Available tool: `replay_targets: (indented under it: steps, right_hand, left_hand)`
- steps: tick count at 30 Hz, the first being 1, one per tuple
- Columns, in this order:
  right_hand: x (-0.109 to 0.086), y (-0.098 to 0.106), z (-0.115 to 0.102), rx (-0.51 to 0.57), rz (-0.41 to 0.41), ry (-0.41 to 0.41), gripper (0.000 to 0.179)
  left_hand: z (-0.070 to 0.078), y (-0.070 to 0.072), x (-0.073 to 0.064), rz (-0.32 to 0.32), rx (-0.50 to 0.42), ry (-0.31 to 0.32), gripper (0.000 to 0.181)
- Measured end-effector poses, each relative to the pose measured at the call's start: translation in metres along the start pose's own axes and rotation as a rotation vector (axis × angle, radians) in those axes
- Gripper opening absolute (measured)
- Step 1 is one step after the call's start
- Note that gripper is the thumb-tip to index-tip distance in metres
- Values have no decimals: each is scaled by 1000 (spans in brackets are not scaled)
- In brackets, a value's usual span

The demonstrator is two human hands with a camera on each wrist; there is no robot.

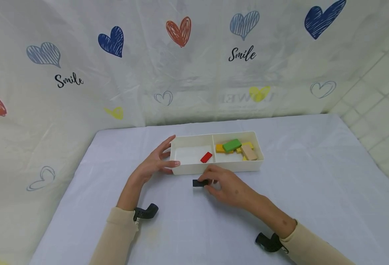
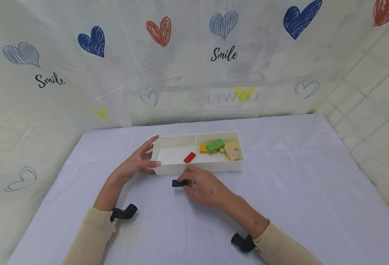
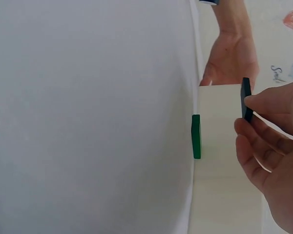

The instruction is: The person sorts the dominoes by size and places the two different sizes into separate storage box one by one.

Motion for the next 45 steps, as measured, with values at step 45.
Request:
replay_targets:
  steps: [45]
  right_hand:
    - [12, 26, -1, 93, 284, 87, 27]
  left_hand:
    - [0, 1, -1, -4, -12, 0, 95]
Point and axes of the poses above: each hand's wrist, its own x-axis towards the middle knuckle, its own y-axis out of the back of the hand, z = x × y, the point moved 4 cm from there along x, towards the middle knuckle
